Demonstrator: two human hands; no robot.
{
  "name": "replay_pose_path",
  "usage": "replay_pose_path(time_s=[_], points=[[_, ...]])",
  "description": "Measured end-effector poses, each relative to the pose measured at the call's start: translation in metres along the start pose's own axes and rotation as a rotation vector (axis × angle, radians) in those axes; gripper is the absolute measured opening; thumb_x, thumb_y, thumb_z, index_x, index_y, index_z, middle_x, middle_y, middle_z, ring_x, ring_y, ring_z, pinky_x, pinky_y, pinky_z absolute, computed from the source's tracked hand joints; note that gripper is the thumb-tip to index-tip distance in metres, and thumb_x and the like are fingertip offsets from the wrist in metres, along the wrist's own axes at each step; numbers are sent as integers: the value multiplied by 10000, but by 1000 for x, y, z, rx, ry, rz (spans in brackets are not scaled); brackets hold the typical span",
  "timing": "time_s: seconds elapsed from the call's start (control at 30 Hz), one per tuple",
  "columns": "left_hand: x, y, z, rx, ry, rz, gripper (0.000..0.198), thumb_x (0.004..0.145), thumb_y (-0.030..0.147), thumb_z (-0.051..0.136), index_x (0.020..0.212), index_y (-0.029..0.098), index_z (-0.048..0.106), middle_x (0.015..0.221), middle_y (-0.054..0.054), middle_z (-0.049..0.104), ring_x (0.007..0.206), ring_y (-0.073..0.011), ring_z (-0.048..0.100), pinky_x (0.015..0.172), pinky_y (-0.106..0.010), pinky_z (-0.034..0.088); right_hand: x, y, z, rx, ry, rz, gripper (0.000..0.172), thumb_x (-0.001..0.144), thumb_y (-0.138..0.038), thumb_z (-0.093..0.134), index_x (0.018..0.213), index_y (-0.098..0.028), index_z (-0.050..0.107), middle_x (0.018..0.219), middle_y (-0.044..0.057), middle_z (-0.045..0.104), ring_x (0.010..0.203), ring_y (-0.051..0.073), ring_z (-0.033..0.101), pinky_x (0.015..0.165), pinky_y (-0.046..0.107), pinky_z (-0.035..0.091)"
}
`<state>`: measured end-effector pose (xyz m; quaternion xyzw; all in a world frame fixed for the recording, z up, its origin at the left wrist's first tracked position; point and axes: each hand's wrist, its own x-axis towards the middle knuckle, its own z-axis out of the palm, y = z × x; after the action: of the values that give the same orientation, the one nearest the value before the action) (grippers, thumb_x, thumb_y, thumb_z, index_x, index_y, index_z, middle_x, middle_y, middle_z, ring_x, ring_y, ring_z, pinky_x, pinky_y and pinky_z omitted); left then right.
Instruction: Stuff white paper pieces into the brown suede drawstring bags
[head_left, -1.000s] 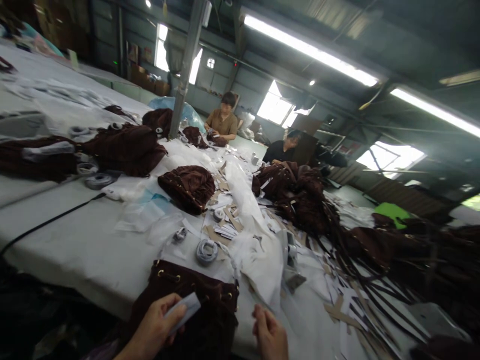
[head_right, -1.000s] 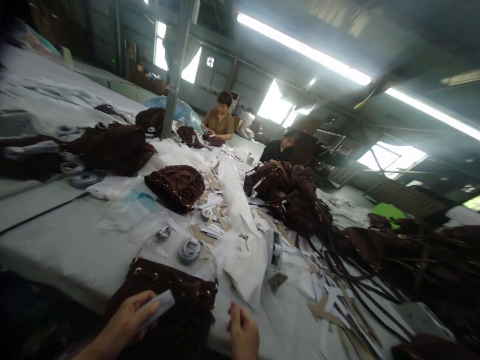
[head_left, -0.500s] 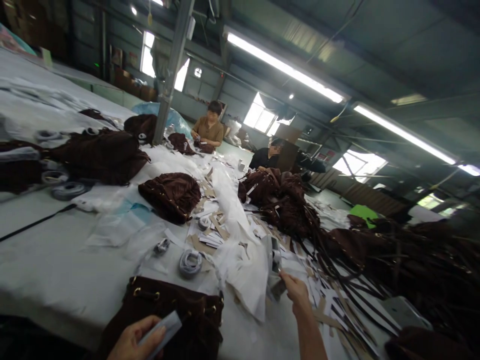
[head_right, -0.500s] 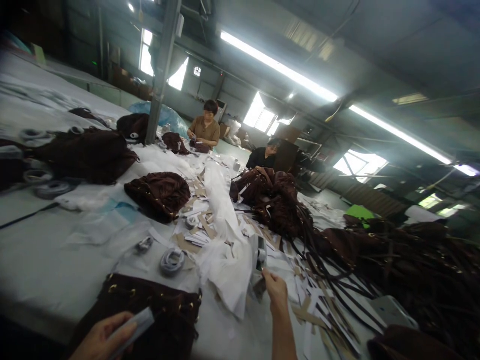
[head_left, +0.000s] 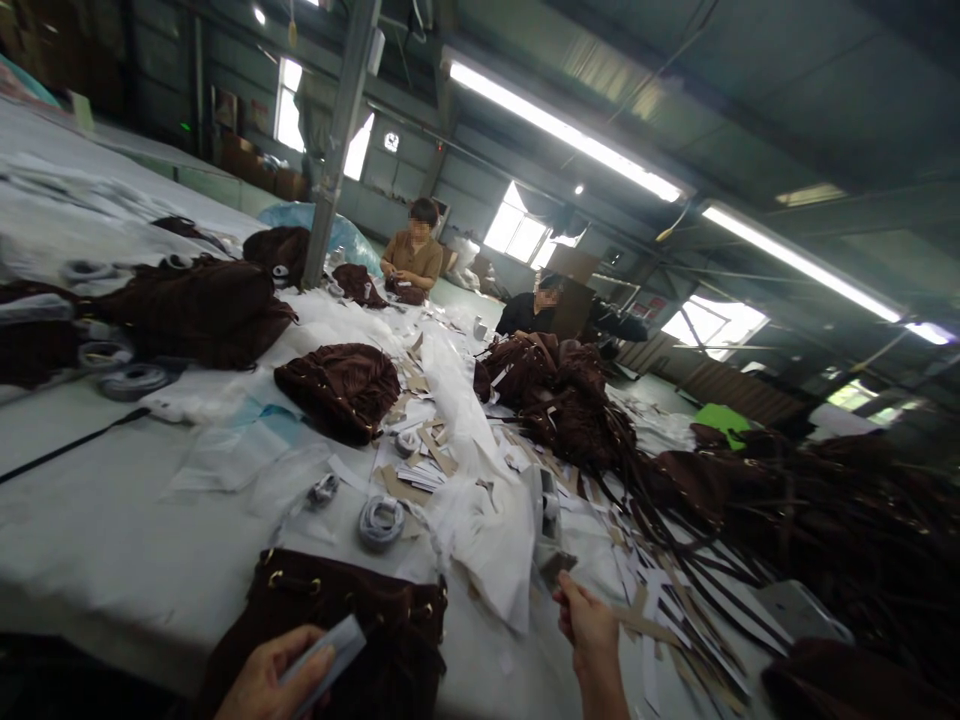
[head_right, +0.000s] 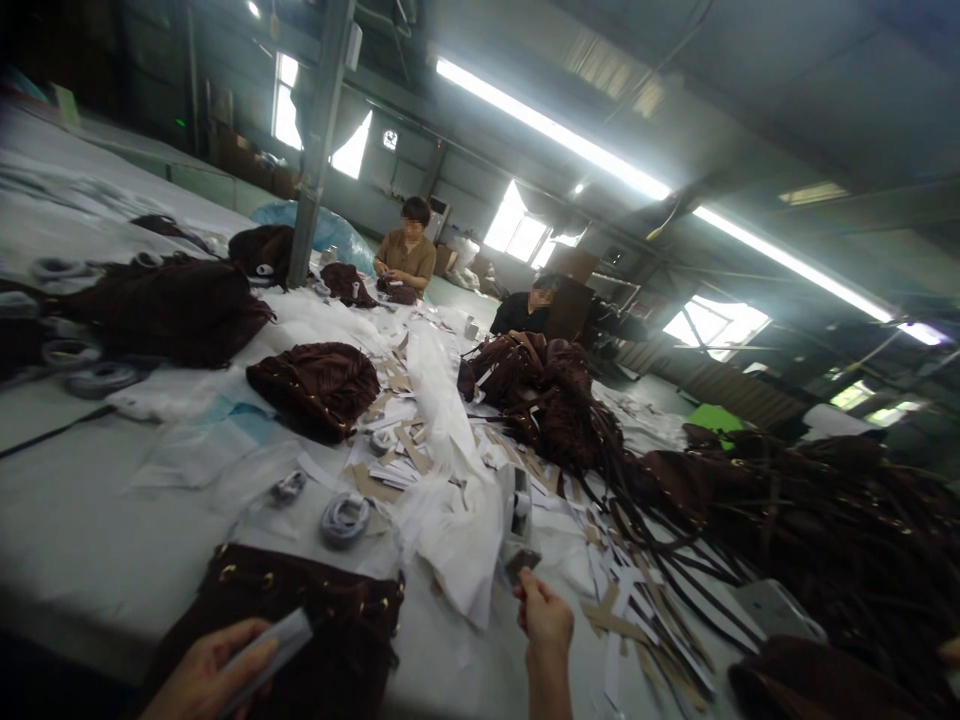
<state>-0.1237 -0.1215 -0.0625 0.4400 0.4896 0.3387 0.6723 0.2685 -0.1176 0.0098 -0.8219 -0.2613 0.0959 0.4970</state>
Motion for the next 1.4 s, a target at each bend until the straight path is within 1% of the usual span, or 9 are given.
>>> replay_pose_path(time_s=[0.2, 0.33, 0.4, 0.53, 0.63, 0.83, 1.03, 1.27, 1.4], points=[[1, 1, -1, 34, -13, 16, 640, 650, 759, 536, 810, 151, 652, 485, 14, 576, 327, -83, 417, 342, -187, 252, 2, -2, -8, -239, -3, 45, 291, 561, -445, 583, 398, -205, 570, 393, 84, 553, 498, 253, 556, 497, 331, 382], [-4, 7, 0, 90, 0, 51, 599, 718, 701, 518, 864, 138, 659, 518, 15, 576, 367, -91, 447, 376, -188, 292, -27, -8, -14, -292, -72, 35, 308, 602, -477, 563, 529, -188, 643, 494, 73, 598, 553, 243, 549, 533, 322, 373], [-8, 12, 1, 133, 11, 115, 521, 768, 633, 519, 830, 134, 656, 536, 18, 560, 409, -98, 471, 414, -195, 332, -63, -15, -3, -203, -211, 12, 406, 646, -561, 567, 681, -175, 686, 507, 15, 557, 497, 177, 480, 490, 283, 343], [-17, 21, 3, 286, 72, 241, 354, 863, 462, 488, 809, 155, 655, 569, 16, 569, 474, -113, 521, 467, -196, 378, -163, -37, 35, 163, -762, 69, 481, 688, -622, 626, 714, -144, 671, 468, -64, 380, 428, 75, 271, 424, 229, 232], [-21, 20, 2, 417, 111, 380, 232, 876, 348, 507, 855, 179, 664, 678, -10, 655, 609, -138, 607, 567, -192, 431, -220, -52, 64, 266, -953, 79, 481, 709, -623, 628, 680, -144, 662, 435, -77, 342, 408, 60, 227, 400, 222, 199], [-19, 6, -3, 606, 73, 648, 186, 904, 219, 443, 861, 199, 623, 814, -38, 686, 739, -152, 650, 710, -209, 473, -242, -59, 101, 150, -851, 41, 525, 683, -640, 612, 546, -133, 615, 499, -17, 460, 500, 99, 357, 470, 232, 301], [-18, -4, -6, 800, 63, 787, 213, 924, 202, 381, 860, 181, 584, 747, -53, 656, 687, -177, 647, 673, -257, 500, -244, -56, 104, -107, -802, -26, 594, 696, -721, 467, 428, -191, 460, 420, -24, 360, 453, 113, 353, 461, 264, 265], [-16, -5, -6, 651, 96, 763, 363, 908, 199, 422, 1269, 163, 436, 923, -70, 710, 805, -166, 689, 749, -224, 537, -242, -52, 106, -78, -860, 1, 658, 694, -784, 414, 469, -175, 520, 392, -15, 384, 405, 109, 357, 435, 264, 249], [-19, 5, -6, 519, 42, 674, 264, 902, 207, 443, 1137, 224, 563, 988, -32, 712, 888, -147, 680, 824, -202, 518, -239, -46, 111, -57, -859, 21, 662, 653, -802, 465, 466, -169, 529, 380, -32, 353, 392, 94, 322, 407, 253, 212]])
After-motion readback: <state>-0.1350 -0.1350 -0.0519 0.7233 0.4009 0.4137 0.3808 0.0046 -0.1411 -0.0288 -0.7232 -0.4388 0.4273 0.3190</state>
